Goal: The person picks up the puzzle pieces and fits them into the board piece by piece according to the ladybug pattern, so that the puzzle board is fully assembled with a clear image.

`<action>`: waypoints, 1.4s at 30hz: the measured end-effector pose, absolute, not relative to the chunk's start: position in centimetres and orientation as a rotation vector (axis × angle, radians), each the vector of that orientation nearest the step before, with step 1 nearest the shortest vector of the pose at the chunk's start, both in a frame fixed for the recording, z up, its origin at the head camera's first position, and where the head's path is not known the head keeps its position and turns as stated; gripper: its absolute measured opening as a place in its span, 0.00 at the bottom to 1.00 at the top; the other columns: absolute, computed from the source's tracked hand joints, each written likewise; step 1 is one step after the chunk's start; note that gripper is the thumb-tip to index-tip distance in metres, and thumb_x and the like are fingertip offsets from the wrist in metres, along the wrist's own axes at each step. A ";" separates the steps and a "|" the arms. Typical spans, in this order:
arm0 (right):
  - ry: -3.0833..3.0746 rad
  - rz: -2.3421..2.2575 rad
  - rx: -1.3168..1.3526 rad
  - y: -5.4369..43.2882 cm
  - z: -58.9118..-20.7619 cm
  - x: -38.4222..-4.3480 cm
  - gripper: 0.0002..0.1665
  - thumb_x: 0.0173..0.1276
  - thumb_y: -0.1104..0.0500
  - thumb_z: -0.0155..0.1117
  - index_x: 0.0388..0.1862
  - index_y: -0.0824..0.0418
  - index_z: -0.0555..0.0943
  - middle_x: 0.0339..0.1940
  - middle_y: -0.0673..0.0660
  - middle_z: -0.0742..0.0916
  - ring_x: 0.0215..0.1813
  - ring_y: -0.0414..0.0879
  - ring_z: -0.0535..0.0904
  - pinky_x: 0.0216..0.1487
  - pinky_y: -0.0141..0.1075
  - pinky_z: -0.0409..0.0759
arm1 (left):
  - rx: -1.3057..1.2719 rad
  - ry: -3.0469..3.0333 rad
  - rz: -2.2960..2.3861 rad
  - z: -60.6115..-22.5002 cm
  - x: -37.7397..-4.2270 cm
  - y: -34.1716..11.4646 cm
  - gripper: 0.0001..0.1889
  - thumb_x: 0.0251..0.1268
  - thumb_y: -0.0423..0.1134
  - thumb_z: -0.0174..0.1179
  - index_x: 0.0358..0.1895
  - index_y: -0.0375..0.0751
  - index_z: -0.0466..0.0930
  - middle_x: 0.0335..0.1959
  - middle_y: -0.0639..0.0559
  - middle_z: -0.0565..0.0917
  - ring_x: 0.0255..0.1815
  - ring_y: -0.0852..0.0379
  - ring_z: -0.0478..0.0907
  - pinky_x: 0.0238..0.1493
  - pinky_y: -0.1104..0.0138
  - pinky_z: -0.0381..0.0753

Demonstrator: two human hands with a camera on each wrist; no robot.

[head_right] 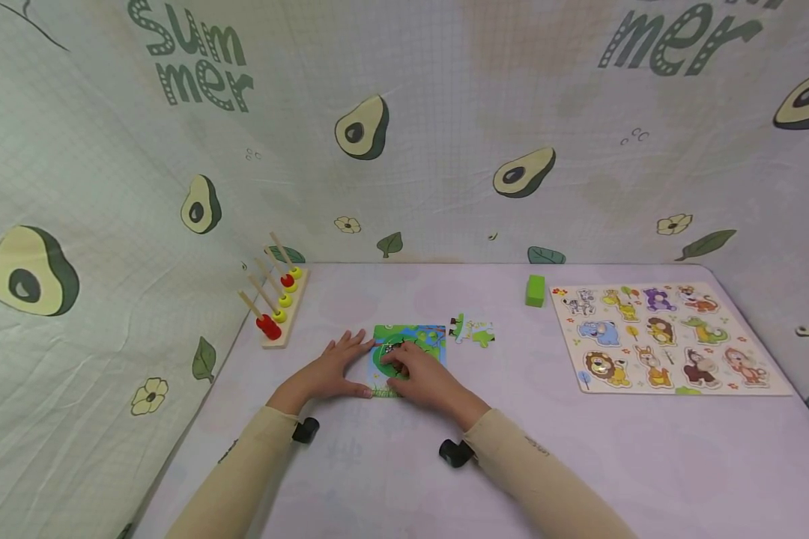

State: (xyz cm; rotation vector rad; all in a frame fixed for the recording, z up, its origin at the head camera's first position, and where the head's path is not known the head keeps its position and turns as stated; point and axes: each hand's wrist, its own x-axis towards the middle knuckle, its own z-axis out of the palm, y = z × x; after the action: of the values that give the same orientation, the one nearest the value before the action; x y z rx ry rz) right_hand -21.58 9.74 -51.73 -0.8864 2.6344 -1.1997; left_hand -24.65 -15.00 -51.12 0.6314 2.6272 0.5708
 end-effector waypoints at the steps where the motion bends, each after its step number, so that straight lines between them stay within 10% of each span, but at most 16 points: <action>1: 2.626 -1.219 -0.887 9.9 -51.7 -21.6 0.21 0.69 0.60 0.70 0.60 0.59 0.83 0.46 0.53 0.81 0.42 0.43 0.76 0.45 0.36 0.78 | 0.632 2.628 0.572 -51.1 -24.6 -15.0 0.53 0.53 0.63 0.74 0.81 0.55 0.57 0.84 0.50 0.48 0.84 0.46 0.35 0.81 0.48 0.34; 42: 2.983 -0.964 -0.362 20.3 -51.6 -26.6 0.30 0.67 0.57 0.72 0.67 0.64 0.78 0.54 0.64 0.81 0.55 0.58 0.75 0.57 0.54 0.75 | 0.629 2.631 0.572 -51.1 -24.5 -14.9 0.54 0.51 0.63 0.75 0.81 0.55 0.57 0.84 0.50 0.47 0.84 0.46 0.35 0.81 0.50 0.34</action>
State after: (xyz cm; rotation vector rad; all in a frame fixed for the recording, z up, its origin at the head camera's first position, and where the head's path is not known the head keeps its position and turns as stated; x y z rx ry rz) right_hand -26.60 20.25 -51.64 -0.3620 2.9835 -0.9639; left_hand -24.54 -14.91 -51.07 0.6286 2.6311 0.5721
